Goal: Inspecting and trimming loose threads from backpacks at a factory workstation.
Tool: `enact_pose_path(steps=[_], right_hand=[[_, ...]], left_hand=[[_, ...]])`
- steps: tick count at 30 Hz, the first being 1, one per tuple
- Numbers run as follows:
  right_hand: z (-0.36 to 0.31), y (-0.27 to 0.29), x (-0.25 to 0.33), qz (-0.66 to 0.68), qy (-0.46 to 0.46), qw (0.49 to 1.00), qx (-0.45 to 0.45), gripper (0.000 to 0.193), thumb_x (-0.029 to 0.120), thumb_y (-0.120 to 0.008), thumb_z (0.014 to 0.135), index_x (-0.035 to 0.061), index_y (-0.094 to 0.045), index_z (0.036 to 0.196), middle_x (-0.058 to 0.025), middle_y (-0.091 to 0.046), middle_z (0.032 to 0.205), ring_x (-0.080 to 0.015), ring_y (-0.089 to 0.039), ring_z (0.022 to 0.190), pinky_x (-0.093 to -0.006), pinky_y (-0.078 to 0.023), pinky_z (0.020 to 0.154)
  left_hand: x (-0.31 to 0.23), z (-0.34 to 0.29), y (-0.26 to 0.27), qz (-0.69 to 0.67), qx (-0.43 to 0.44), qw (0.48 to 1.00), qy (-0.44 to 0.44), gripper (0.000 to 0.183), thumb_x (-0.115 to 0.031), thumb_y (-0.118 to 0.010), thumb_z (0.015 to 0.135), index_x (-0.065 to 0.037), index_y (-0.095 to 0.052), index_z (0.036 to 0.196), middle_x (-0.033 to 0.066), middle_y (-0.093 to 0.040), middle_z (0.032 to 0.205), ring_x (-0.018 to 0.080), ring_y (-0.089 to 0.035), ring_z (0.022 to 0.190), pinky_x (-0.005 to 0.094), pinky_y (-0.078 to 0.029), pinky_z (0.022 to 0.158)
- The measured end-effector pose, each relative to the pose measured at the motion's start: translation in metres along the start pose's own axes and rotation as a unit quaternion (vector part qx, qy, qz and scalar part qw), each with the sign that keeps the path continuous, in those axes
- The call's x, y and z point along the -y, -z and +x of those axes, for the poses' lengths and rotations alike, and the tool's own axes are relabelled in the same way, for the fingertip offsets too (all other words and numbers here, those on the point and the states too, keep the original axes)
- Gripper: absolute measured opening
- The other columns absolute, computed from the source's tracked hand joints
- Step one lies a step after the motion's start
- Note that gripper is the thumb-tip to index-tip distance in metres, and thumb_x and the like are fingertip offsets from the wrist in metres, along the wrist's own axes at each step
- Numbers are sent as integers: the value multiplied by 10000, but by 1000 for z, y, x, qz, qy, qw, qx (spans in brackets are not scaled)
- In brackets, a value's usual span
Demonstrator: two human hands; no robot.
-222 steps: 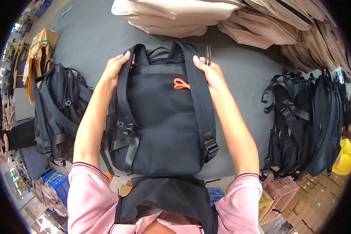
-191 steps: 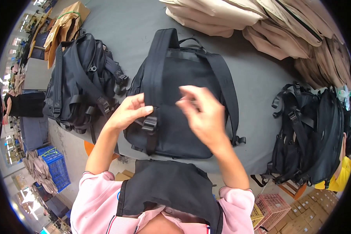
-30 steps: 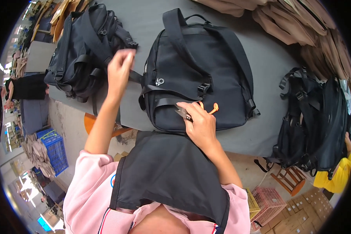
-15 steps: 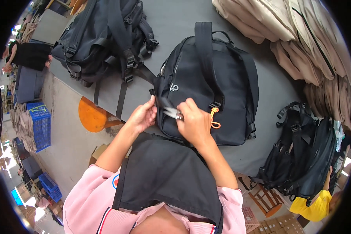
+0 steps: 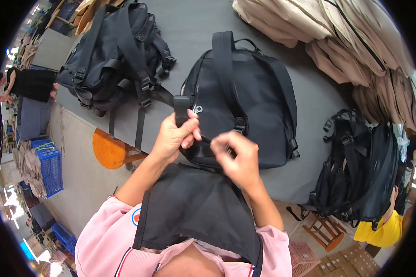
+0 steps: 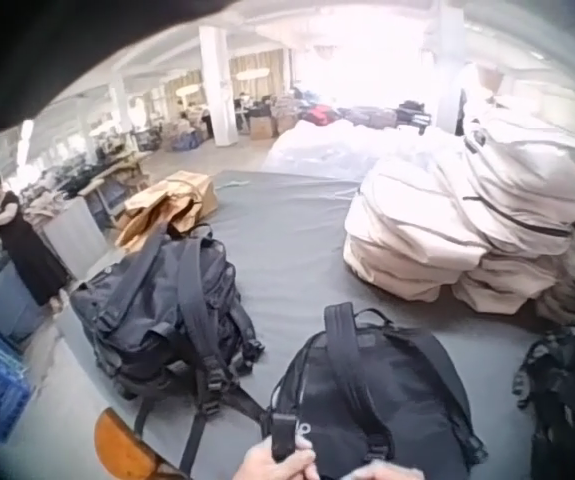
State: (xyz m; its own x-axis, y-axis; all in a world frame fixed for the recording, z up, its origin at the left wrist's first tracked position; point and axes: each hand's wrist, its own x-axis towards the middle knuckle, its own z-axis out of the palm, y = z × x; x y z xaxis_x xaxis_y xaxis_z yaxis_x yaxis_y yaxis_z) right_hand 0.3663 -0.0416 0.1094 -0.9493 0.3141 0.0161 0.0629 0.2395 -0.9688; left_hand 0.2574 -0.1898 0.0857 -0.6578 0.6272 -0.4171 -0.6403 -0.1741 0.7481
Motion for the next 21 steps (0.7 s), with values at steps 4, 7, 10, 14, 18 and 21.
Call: enact_pose_path(steps=[4,7,10,14,18,21], right_hand=[[42,-8,8,141,-84,986,-11,88,72,-602,864,-13,-597,883,16,-571,698,-28,-485,574,-181,-396,561],[49,-9,6,178,-149,971,62,111,103,-614,867,-5,-593,877,21,-549,697,-12,-445,512,-171,-373,524],[47,-11,-7,161,-106,980,45,101,95,-623,859,0,-590,874,22,-555,719,-16,-467,617,-180,-389,564],[33,-14,-11,110,-105,988,17,105,69,-625,843,-4,-583,907,21,-561,741,-21,-477,683,-190,-404,604],[8,-8,-17,-76,60,992,-82,242,66,-648,786,35,-544,1002,-88,-563,839,-178,-578,631,-268,-471,575],[-4,6,-7,-156,110,980,-61,261,34,-685,724,42,-571,958,-82,-556,852,-168,-575,620,-281,-453,529]], left_hand=[[-6,-5,-13,111,151,977,97,196,-192,-589,906,-29,-538,1002,82,-639,758,47,-477,476,177,-374,438],[-6,-5,-11,146,196,958,147,212,-212,-570,916,-16,-559,994,68,-650,799,44,-519,523,179,-408,472],[-6,-12,-10,140,210,961,110,223,-190,-547,928,19,-578,1000,96,-647,851,94,-591,621,217,-481,560],[-3,-21,-6,152,165,966,126,306,-204,-505,952,19,-532,1160,126,-641,838,161,-643,685,257,-531,603],[-6,-19,-6,83,169,972,139,422,-226,-458,970,1,-412,1323,166,-652,833,189,-644,622,260,-529,573],[-8,-18,-3,18,213,963,162,501,-232,-451,969,-20,-303,1398,181,-656,848,194,-644,600,268,-526,552]])
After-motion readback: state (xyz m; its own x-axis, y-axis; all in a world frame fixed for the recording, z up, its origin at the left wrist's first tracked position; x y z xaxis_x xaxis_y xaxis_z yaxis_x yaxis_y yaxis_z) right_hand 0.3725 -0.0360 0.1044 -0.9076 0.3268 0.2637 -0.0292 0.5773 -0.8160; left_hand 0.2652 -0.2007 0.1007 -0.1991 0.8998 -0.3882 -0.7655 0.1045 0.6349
